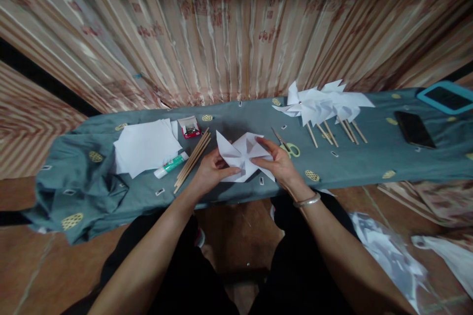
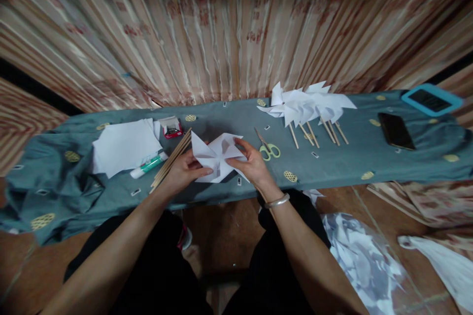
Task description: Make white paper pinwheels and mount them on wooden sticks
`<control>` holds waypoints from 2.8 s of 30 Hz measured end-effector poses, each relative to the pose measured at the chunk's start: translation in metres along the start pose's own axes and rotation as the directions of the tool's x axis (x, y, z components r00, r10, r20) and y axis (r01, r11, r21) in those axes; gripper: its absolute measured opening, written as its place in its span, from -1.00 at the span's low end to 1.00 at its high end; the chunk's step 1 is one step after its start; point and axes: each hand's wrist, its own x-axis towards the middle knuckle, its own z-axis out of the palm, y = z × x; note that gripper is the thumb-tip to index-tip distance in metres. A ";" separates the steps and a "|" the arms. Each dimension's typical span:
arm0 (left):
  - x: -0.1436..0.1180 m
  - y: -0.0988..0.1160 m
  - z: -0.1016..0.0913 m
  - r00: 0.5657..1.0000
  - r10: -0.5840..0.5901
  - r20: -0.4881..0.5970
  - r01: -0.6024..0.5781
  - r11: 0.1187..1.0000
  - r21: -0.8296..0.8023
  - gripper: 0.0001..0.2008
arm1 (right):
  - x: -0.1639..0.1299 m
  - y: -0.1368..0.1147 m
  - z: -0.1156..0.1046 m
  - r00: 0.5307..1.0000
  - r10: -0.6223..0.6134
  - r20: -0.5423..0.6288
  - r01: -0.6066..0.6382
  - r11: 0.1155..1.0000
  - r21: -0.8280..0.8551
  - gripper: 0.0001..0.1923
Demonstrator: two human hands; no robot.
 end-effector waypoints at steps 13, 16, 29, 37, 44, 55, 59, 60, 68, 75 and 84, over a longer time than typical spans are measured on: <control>0.006 -0.005 0.017 0.977 -0.029 -0.209 -0.001 0.990 -0.143 -0.51 | -0.008 0.001 0.014 0.982 -0.149 -0.112 0.133 0.982 -0.137 -0.04; 0.009 -0.006 0.019 0.976 -0.011 -0.219 -0.023 0.988 -0.153 -0.50 | -0.009 0.002 0.017 0.982 -0.139 -0.126 0.121 0.983 -0.142 0.01; 0.012 -0.007 0.019 0.954 0.087 -0.286 -0.094 0.996 -0.009 -0.59 | -0.020 -0.003 0.029 0.979 -0.174 -0.104 0.132 0.936 -0.327 -0.11; 0.013 -0.002 0.017 0.937 0.113 -0.331 -0.134 0.990 -0.041 -0.61 | -0.025 -0.003 0.029 0.982 -0.185 -0.050 0.153 0.915 -0.374 -0.09; 0.019 0.012 -0.019 0.838 0.126 -0.531 -0.190 0.979 -0.068 -0.45 | -0.022 0.001 0.022 0.952 -0.299 -0.066 0.244 0.871 -0.427 -0.19; 0.004 0.054 -0.102 0.521 0.267 -0.811 -0.476 0.879 -0.016 -0.33 | -0.011 0.025 0.050 0.969 -0.247 0.023 0.223 0.827 -0.516 -0.83; -0.002 0.060 -0.116 0.481 0.246 -0.841 -0.520 0.853 -0.048 -0.38 | -0.003 0.030 0.070 0.976 -0.198 0.090 0.216 0.830 -0.515 -0.84; -0.004 0.061 -0.120 0.473 0.239 -0.848 -0.531 0.845 -0.058 -0.39 | 0.000 0.028 0.075 0.973 -0.196 0.119 0.230 0.825 -0.516 -0.84; -0.010 0.061 -0.137 0.447 0.243 -0.861 -0.534 0.845 -0.039 -0.36 | 0.068 -0.011 0.114 0.824 -0.354 0.441 0.564 0.446 -0.695 -0.80; -0.007 0.062 -0.134 0.457 0.254 -0.852 -0.563 0.825 -0.056 -0.43 | 0.126 -0.022 0.160 0.720 -0.292 0.630 0.662 0.016 -0.749 -0.73; -0.006 0.062 -0.134 0.472 0.228 -0.852 -0.550 0.831 -0.082 -0.39 | 0.141 -0.032 0.181 0.718 -0.130 0.684 0.658 -0.193 -0.728 -0.72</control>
